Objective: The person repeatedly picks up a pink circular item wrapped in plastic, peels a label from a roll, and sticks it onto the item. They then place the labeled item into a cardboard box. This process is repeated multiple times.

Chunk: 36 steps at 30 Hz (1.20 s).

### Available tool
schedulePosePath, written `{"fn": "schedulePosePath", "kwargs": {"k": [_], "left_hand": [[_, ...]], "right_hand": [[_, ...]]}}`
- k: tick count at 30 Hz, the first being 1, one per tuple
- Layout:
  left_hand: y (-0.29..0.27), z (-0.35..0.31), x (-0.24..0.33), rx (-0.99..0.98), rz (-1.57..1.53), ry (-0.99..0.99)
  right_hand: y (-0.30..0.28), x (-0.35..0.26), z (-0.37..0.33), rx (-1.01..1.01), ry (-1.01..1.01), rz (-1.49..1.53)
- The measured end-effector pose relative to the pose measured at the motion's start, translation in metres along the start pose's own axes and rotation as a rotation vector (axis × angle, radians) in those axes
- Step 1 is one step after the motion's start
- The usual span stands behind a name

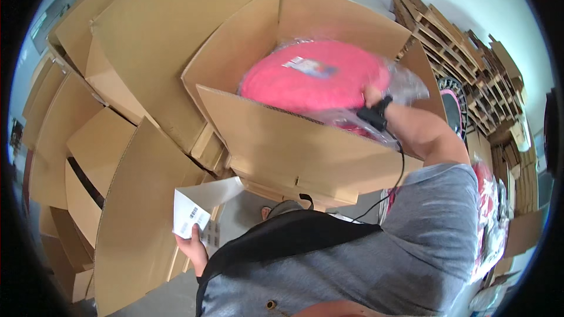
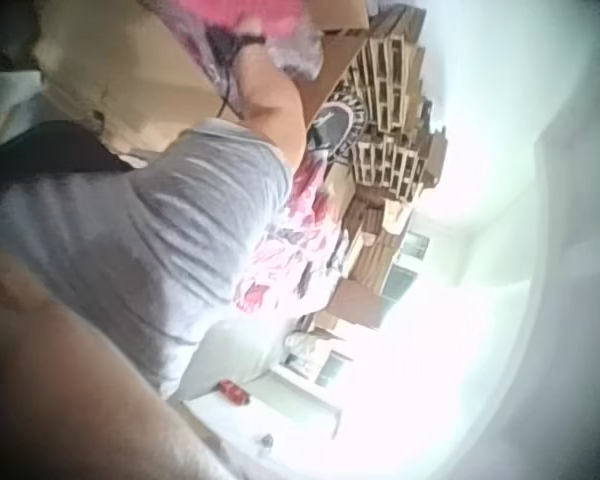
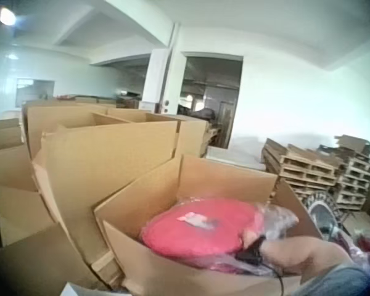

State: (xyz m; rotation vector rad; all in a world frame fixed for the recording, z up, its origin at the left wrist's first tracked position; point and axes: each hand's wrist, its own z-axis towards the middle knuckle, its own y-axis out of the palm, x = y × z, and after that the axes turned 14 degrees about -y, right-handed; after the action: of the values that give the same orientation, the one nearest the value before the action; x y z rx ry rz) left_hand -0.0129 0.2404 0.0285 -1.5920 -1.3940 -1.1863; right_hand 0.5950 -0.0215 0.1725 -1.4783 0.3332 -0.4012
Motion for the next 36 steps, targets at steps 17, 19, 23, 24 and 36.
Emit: {"fn": "schedulePosePath", "kwargs": {"k": [17, 19, 23, 24, 36], "left_hand": [[0.023, -0.016, 0.066, -0.308, -0.068, -0.104], [0.021, -0.027, 0.08, -0.416, -0.092, -0.107], [0.004, -0.048, 0.092, -0.654, -0.128, -0.146], [0.001, -0.057, 0.09, -0.731, -0.137, -0.167], [-0.033, -0.158, 0.059, -1.049, 0.069, -0.144]], "right_hand": [[-0.222, -0.192, -0.058, 0.478, 0.026, 0.601], [-0.221, -0.237, -0.104, 0.741, -0.135, 0.743], [-0.143, -0.341, -0.179, 0.758, -0.222, 0.74], [-0.111, -0.361, -0.195, 0.645, -0.125, 0.588], [-0.019, -0.52, -0.271, 0.705, -0.232, 0.489]]}}
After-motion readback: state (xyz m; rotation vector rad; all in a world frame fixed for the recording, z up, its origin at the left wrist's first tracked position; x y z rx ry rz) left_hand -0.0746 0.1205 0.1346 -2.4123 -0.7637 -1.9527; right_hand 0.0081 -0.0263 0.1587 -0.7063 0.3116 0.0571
